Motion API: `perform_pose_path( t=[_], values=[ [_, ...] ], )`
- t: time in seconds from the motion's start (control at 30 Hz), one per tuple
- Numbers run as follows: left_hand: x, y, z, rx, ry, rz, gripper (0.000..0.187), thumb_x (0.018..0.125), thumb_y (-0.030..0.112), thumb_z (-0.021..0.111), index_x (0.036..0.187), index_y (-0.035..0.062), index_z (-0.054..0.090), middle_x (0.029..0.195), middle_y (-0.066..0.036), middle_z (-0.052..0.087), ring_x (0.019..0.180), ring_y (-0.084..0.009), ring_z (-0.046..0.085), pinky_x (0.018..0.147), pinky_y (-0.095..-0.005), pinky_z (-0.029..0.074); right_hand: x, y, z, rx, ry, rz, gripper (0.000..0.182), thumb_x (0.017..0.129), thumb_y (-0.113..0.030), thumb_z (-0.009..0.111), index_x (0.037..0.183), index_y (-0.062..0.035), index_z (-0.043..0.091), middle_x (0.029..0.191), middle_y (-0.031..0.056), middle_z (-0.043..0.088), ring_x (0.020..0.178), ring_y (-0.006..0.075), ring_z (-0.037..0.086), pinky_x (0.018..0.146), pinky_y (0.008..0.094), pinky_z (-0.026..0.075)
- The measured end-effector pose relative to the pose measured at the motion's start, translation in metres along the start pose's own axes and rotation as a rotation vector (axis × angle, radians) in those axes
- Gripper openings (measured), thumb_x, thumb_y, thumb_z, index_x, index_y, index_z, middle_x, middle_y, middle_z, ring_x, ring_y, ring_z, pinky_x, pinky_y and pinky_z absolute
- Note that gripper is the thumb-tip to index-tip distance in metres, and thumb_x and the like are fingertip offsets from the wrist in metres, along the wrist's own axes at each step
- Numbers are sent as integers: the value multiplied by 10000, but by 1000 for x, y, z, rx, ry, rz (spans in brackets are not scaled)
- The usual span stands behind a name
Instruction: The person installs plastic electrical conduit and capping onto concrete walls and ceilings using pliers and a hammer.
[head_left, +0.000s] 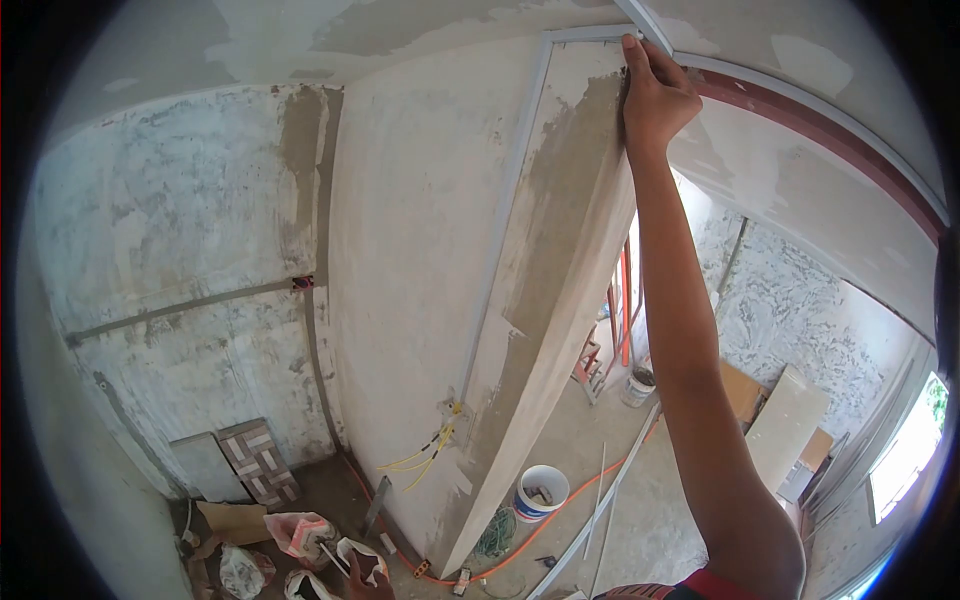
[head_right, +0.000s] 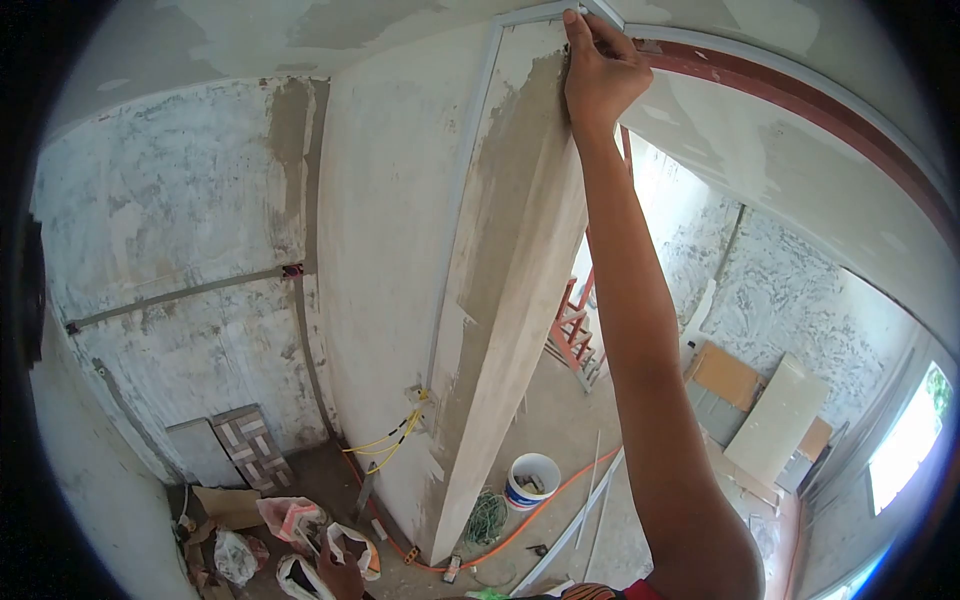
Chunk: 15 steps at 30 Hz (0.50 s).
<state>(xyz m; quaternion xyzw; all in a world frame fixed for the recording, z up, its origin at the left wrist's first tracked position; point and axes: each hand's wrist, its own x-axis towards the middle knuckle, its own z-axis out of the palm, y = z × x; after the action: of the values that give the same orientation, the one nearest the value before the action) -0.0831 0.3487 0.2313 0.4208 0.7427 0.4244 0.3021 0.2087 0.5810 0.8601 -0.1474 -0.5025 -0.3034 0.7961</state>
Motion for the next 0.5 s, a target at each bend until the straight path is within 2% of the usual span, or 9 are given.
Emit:
perform_pose_path(
  t=[0.07, 0.1, 0.17, 0.27, 0.37, 0.47, 0.5],
  values=[
    [1, -4, 7, 63, 152, 147, 554, 892, 134, 611, 1432, 108, 493, 1123, -174, 679, 959, -294, 648, 821, -433, 507, -3, -5, -1, 7, -4, 35, 329, 767, -255, 845, 880, 40, 755, 764, 88, 722, 703, 125, 640, 711, 249, 502],
    [-1, -8, 8, 55, 109, 93, 551, 892, 134, 612, 1430, 104, 495, 1137, -179, 674, 975, -300, 646, 827, -435, 506, -3, -5, -1, 22, -2, 44, 328, 763, -252, 847, 880, 41, 754, 765, 88, 722, 707, 125, 639, 712, 251, 501],
    [-11, 26, -9, 37, 14, -15, 547, 893, 135, 613, 1426, 95, 497, 1166, -189, 662, 1005, -312, 641, 841, -440, 503, -4, -3, -2, 45, -3, 59, 328, 755, -245, 849, 880, 42, 753, 769, 90, 721, 715, 124, 639, 716, 255, 501],
    [-1, -32, 17, -127, -41, 39, 538, 898, 144, 614, 1419, 77, 499, 1213, -214, 620, 1017, -347, 611, 860, -468, 484, -5, 0, 0, 106, 32, 43, 267, 738, -163, 838, 862, 52, 739, 720, 59, 680, 652, 100, 595, 634, 227, 468],
    [-19, -37, 22, -102, 23, 133, 544, 892, 128, 620, 1417, 56, 493, 1216, -217, 614, 1030, -358, 601, 870, -459, 480, -8, 2, 0, 201, 34, 96, 240, 759, -135, 790, 891, 58, 734, 760, 69, 683, 678, 105, 598, 655, 237, 473],
    [-25, -38, 18, -30, -72, 22, 560, 883, 104, 629, 1419, 41, 482, 1215, -218, 616, 997, -351, 604, 847, -459, 478, -9, 1, -2, 276, 37, 156, 238, 781, -128, 749, 924, 62, 735, 790, 70, 693, 704, 107, 598, 687, 249, 477],
    [-26, -42, 19, -2, -80, 22, 563, 881, 96, 627, 1422, 45, 480, 1217, -227, 614, 984, -358, 603, 838, -460, 477, -9, -1, -3, 249, 18, 175, 255, 789, -137, 748, 953, 58, 735, 837, 86, 702, 762, 124, 612, 737, 257, 479]
  ],
)
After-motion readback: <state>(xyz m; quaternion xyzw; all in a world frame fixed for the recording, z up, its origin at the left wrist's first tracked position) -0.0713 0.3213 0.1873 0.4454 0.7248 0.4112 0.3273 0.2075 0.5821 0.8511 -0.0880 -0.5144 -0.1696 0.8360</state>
